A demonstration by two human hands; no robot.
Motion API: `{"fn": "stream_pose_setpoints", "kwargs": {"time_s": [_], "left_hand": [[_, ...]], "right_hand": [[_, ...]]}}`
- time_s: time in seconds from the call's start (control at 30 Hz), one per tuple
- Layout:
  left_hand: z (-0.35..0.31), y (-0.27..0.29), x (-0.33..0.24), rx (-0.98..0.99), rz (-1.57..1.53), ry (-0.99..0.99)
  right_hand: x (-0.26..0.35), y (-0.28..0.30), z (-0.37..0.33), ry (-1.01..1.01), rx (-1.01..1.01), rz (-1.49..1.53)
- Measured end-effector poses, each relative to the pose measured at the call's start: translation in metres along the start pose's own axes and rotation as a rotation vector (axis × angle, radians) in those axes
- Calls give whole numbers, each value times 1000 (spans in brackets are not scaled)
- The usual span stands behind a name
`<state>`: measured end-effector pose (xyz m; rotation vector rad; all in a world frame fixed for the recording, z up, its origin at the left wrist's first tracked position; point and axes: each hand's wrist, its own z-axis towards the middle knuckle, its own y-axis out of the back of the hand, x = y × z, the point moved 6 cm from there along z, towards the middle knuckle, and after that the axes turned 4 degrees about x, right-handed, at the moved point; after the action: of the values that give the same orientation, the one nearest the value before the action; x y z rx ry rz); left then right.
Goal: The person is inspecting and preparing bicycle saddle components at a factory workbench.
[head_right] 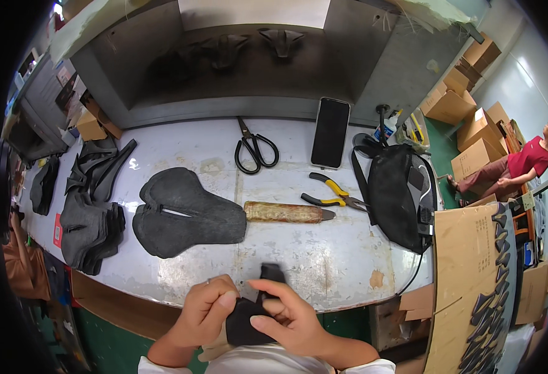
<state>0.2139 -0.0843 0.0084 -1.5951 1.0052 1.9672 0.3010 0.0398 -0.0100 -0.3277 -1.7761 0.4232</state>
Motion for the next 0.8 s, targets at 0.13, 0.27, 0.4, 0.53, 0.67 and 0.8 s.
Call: {"fn": "stream_pose_setpoints", "kwargs": {"time_s": [0.13, 0.27, 0.4, 0.53, 0.67, 0.8], "left_hand": [[-13, -7, -1, -237, -260, -247], [-4, -1, -3, 52, -576, -35], [-1, 7, -11, 215, -198, 41], [-2, 3, -10, 259, -198, 50], [-14, -9, 7, 63, -444, 118], [-20, -19, 37, 50, -948, 259]], "right_hand": [[-3, -18, 3, -173, 183, 436], [6, -14, -2, -25, 157, 58], [0, -4, -1, -5, 199, -303], [-4, -5, -2, -86, 224, -196], [-4, -18, 3, -164, 253, 261], [1, -12, 4, -26, 111, 237]]}}
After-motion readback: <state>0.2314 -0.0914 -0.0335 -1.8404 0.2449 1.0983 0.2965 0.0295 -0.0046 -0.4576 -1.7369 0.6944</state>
